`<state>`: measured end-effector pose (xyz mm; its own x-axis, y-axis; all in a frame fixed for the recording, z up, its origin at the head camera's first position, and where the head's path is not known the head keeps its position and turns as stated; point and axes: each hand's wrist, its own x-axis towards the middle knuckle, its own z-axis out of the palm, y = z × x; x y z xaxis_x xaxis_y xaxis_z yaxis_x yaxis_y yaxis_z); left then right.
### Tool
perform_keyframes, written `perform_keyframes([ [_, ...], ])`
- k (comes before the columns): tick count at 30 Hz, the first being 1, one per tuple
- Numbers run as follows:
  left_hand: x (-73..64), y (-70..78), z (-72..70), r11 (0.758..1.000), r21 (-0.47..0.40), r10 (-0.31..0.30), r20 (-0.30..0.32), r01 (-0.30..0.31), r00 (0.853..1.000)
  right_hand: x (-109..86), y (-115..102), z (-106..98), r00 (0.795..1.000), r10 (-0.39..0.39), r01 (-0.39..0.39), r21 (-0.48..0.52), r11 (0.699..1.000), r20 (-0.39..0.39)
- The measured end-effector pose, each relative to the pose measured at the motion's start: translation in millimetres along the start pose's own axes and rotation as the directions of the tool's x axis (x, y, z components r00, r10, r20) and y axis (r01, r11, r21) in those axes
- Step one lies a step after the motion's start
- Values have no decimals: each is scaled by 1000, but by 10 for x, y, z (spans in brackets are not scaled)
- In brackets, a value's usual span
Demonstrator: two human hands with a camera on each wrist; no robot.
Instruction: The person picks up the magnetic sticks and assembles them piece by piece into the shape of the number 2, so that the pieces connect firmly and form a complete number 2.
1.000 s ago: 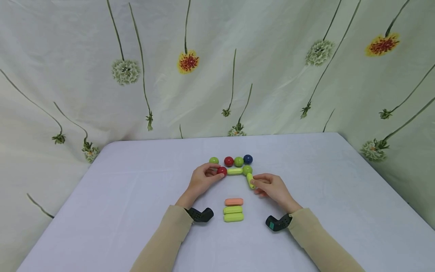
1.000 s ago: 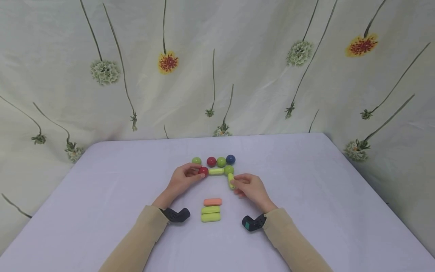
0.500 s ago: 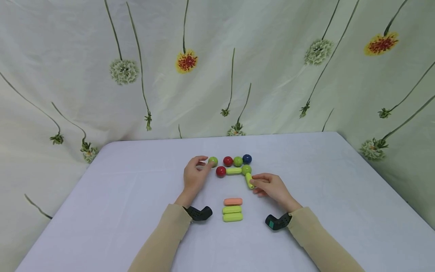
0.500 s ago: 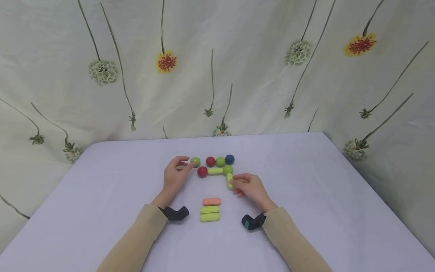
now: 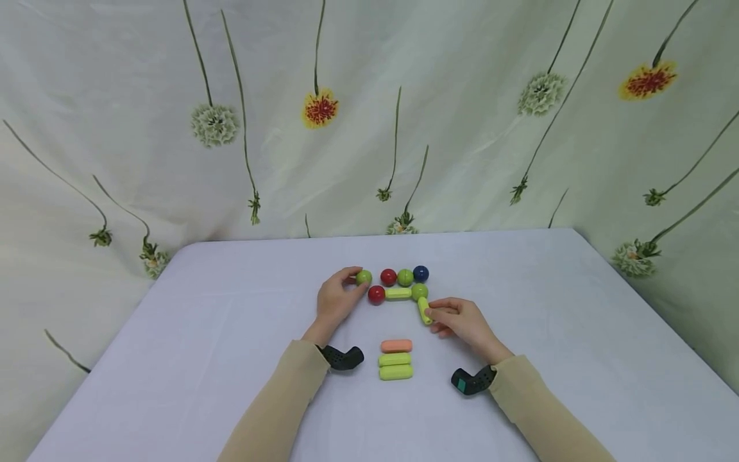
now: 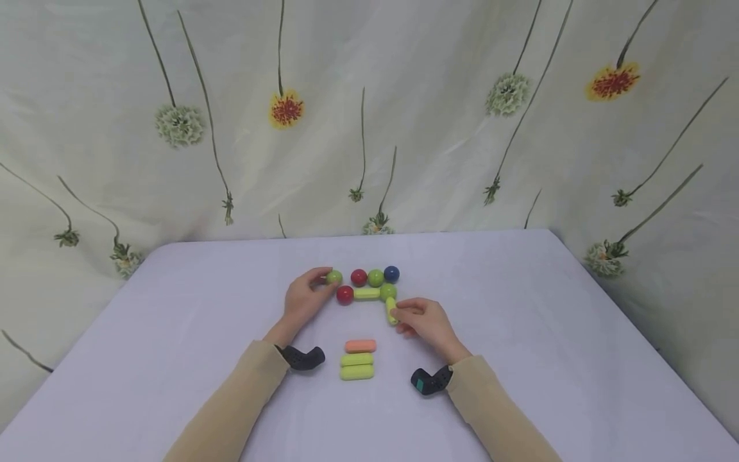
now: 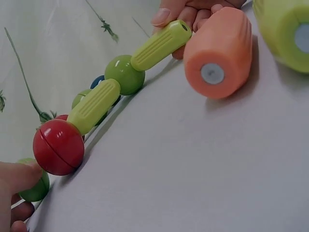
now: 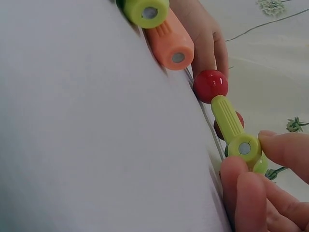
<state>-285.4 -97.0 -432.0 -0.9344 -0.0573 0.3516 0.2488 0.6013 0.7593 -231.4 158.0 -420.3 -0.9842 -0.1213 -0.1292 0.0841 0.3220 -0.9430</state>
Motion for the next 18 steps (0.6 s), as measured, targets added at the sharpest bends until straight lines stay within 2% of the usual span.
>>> perform_keyframes([
  [2,-14,-2,7,1000,-15,-6,-21,6,1000,-4,1,3,1000,1,-1,-6,1000,-5],
  [5,-65,20,1,998,-67,-17,-83,11,996,-10,-2,8,1000,3,-3,-10,1000,-9],
  [8,-123,54,-9,993,-116,-41,-174,21,984,-6,-4,8,1000,7,-7,-9,1000,-11],
  [10,-164,79,-11,990,-138,-38,-231,6,972,-3,-4,6,1000,7,-7,-3,1000,-9],
  [13,-233,119,13,985,-156,27,-288,-74,957,-4,-7,6,1000,5,-5,9,1000,-7],
  [16,-330,182,46,970,-160,130,-295,-183,947,-11,-9,7,1000,0,0,14,1000,-7],
  [18,-400,233,69,960,-164,173,-282,-225,944,-16,-8,8,1000,-3,3,12,1000,-9],
])
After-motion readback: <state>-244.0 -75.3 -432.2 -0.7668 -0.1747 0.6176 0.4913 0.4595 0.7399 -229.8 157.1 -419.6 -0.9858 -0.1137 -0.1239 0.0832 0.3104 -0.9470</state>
